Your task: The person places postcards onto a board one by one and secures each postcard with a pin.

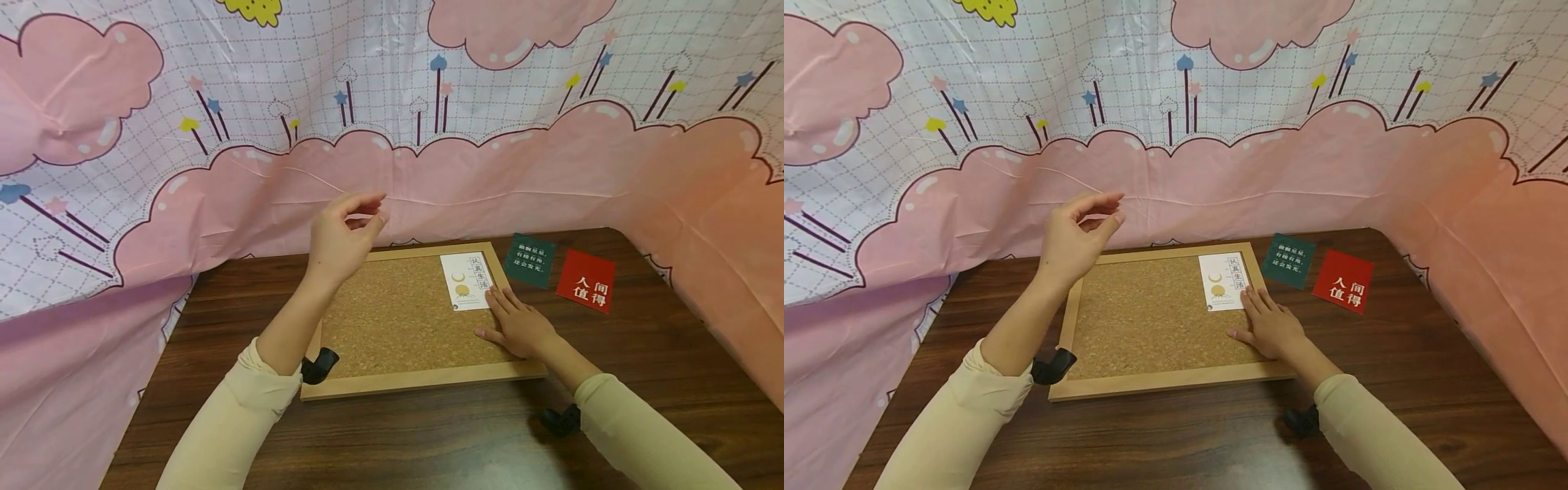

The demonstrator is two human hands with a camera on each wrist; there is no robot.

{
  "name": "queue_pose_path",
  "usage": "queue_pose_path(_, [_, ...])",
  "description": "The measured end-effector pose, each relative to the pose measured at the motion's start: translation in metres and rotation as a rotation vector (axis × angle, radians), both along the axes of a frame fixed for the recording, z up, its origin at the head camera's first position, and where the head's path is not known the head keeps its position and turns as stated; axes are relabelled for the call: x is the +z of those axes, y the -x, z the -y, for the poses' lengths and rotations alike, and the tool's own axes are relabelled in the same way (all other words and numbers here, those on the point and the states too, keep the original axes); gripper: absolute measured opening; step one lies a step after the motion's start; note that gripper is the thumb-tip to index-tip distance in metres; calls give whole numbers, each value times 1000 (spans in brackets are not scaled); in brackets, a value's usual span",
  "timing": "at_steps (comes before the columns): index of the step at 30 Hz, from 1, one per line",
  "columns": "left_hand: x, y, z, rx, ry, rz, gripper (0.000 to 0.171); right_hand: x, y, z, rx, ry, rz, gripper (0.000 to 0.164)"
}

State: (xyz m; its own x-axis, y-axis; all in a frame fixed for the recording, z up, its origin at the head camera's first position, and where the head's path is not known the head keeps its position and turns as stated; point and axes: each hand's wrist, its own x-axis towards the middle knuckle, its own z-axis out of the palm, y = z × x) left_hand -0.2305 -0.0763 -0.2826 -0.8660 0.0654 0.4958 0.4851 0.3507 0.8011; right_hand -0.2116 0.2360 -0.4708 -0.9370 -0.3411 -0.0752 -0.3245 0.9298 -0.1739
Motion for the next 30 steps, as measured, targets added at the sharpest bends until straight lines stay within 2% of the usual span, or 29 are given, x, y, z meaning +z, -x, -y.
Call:
queue_pose_path(7, [8,-11,22,38,60,-84,27,0,0,0,11,4,-2,83])
queue_pose_path(17, [9,-22,60,117,167,-129,33,2,-1,1,0,5,1,82])
queue_pose_path(23, [-1,-30,80,160,275,-150,38,4,-3,1,-3,-6,-1,81])
queue_pose_path(30, [-22,-36,104,178,407,-121,50,2,-2,0,1,-5,-10,82])
